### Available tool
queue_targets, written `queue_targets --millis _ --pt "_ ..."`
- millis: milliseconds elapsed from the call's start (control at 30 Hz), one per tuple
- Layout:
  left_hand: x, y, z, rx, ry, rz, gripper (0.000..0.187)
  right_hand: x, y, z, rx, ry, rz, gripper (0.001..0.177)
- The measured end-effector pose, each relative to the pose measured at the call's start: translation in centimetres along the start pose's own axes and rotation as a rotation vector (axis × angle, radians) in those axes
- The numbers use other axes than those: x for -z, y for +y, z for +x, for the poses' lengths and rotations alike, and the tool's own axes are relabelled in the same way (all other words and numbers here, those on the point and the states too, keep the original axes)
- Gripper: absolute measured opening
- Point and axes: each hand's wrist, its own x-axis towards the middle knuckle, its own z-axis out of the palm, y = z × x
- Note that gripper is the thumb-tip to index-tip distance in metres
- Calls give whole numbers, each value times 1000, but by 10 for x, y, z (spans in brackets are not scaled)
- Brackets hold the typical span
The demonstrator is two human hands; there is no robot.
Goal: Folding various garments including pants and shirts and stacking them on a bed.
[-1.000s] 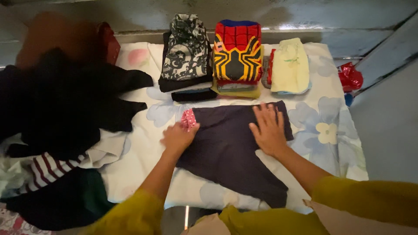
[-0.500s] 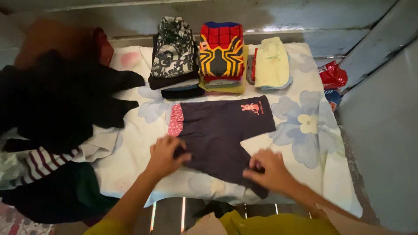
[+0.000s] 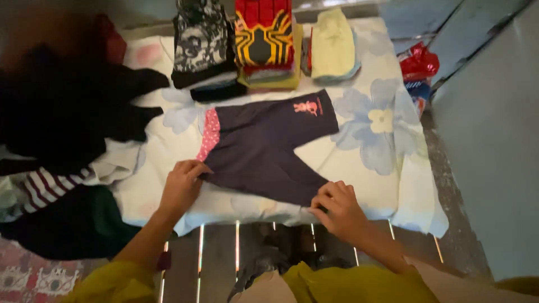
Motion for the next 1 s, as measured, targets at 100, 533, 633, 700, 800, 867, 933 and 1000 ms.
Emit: queue_targets --millis 100,533,633,700,800,867,933,1000 --pt "0 5 -5 -6 -6 62 37 -1 -14 -17 91 136 60 17" --pt "-99 145 38 -218 -187 -186 37 -19 32 20 -281 168 -182 21" --pt "-118 147 41 -111 -251 -131 17 -26 57 19 -425 20 -246 6" --pt "-104 150 32 -146 -158 -221 15 -27 76 15 -473 19 -288 10" --pt "-86 158 17 -183 -3 -350 13 -9 49 22 -412 17 -233 18" --pt "-77 160 9 -179 71 -384 13 -2 30 29 -290 13 -138 31" --pt "-72 161 4 -148 103 -424 14 -4 26 27 -196 -78 -118 41" --pt "-73 160 1 -129 104 -389 12 -5 34 23 -238 -96 -184 33"
